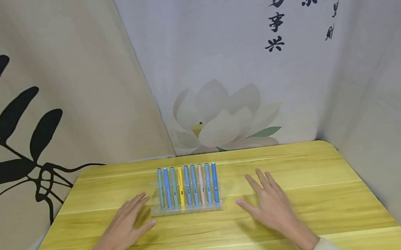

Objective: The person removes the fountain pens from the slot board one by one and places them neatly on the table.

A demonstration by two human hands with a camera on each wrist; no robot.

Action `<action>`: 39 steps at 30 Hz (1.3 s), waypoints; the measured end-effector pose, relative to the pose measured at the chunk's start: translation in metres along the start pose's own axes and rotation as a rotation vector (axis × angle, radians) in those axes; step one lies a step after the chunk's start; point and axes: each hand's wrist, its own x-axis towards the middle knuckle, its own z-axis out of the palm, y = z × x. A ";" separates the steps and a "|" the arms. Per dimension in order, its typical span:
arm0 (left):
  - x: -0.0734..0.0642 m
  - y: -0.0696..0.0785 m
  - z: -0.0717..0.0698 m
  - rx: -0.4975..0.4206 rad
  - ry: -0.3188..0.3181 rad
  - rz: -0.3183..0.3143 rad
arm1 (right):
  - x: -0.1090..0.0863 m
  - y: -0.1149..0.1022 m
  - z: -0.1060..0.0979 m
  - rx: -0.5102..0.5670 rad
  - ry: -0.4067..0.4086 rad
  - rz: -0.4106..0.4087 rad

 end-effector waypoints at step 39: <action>0.029 -0.023 0.018 -0.395 -0.144 0.007 | 0.050 -0.039 0.049 0.478 0.032 0.045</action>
